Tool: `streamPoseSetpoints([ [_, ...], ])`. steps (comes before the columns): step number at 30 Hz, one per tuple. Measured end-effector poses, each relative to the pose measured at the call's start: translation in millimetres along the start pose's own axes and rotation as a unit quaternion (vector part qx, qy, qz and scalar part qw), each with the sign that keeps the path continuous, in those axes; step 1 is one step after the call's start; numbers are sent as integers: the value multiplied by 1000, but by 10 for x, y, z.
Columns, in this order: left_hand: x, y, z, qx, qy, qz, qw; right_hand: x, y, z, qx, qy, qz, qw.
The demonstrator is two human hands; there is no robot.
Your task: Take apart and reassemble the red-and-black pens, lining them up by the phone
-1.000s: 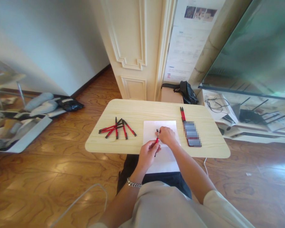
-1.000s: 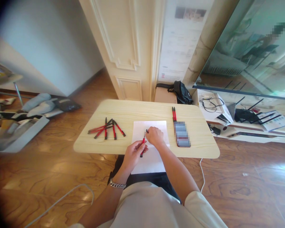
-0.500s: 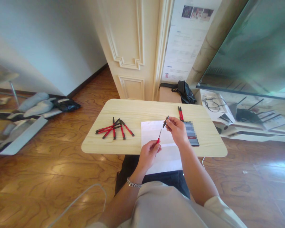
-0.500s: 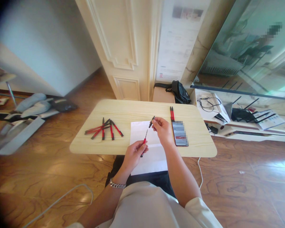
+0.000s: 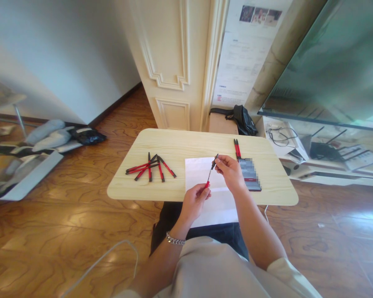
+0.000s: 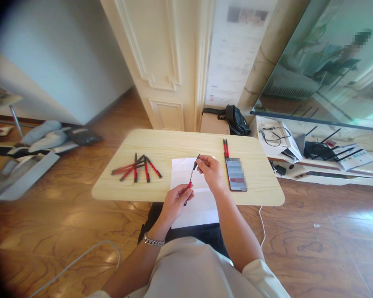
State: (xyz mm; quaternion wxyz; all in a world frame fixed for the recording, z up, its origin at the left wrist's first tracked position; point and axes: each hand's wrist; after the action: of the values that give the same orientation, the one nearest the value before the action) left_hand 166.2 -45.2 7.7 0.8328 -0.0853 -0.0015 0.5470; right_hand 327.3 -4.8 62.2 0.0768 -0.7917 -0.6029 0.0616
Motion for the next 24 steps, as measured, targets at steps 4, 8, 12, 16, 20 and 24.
streamPoseSetpoints([
  [4,-9,0,7,-4,1,-2,1000,-2,2,-21,-12,-1,-4,1000],
  [8,-14,-3,20,-4,6,0,1000,-6,-1,-44,-22,-3,-1,1000],
  [12,-13,-7,16,-2,2,-1,1000,-5,0,-43,-21,-4,0,1000],
  [16,-4,-7,1,7,-4,-3,1000,-11,8,-24,-19,1,-1,1000],
  [20,-5,-5,-6,8,-1,-3,1000,-21,25,-13,-25,0,-4,1000],
  [24,-14,-3,4,4,-2,-5,1000,-25,47,-20,-32,0,-1,999],
])
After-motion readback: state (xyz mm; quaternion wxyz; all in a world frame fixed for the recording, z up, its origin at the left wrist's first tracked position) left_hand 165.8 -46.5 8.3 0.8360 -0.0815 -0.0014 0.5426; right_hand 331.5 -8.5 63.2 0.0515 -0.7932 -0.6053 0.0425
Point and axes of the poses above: each hand's wrist, its own x-axis towards the middle knuckle, its own y-axis out of the back of the hand, z = x × y, and after that the axes turned 2 degrees about -z, right-handed
